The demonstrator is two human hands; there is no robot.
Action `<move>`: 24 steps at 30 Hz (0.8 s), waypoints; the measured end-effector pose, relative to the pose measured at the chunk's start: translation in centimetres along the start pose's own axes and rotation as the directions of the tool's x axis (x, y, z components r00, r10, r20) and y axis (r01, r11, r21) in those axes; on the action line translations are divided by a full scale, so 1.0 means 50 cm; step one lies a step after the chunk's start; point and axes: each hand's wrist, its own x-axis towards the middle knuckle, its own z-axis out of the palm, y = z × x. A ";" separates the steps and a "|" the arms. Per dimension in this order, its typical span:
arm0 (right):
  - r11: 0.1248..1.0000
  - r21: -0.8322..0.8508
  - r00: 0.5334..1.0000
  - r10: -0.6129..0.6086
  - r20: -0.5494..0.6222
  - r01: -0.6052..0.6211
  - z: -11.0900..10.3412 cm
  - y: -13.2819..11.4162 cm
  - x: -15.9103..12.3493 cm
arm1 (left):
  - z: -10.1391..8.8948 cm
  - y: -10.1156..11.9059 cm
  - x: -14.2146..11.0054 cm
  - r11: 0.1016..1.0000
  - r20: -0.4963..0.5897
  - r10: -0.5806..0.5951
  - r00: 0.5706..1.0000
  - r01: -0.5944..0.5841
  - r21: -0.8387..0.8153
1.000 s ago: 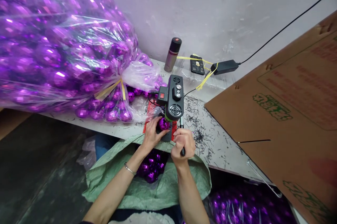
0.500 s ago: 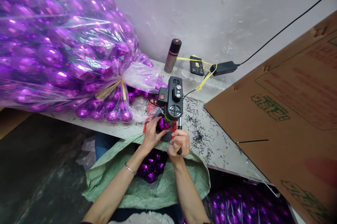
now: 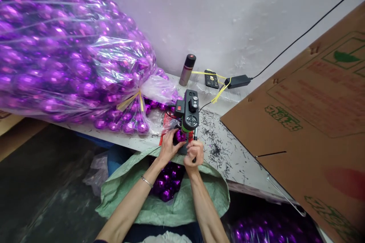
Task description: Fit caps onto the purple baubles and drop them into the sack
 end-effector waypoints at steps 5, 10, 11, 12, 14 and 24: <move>0.996 -0.010 0.996 0.093 0.014 -0.093 -0.012 -0.040 0.067 | -0.005 0.003 0.000 0.999 0.009 0.037 0.999 -0.037 0.000; 0.982 -0.030 0.979 0.189 0.073 -0.187 -0.026 -0.078 0.139 | -0.034 0.012 -0.097 0.989 -0.009 0.138 0.990 -0.138 0.058; 0.983 -0.027 0.980 0.181 0.087 -0.180 -0.027 -0.080 0.140 | -0.044 0.014 -0.117 0.983 0.003 0.166 0.986 -0.166 0.076; 0.986 -0.025 0.981 0.167 0.098 -0.166 -0.028 -0.080 0.136 | -0.055 0.016 -0.131 0.978 0.017 0.187 0.982 -0.188 0.086; 0.991 -0.029 0.986 0.135 0.103 -0.132 -0.028 -0.077 0.121 | -0.078 0.018 -0.121 0.975 0.022 0.199 0.980 -0.200 0.093; 0.997 -0.045 0.991 0.066 0.119 -0.061 -0.026 -0.067 0.093 | -0.109 -0.028 0.322 0.870 0.140 -0.180 0.974 0.091 0.484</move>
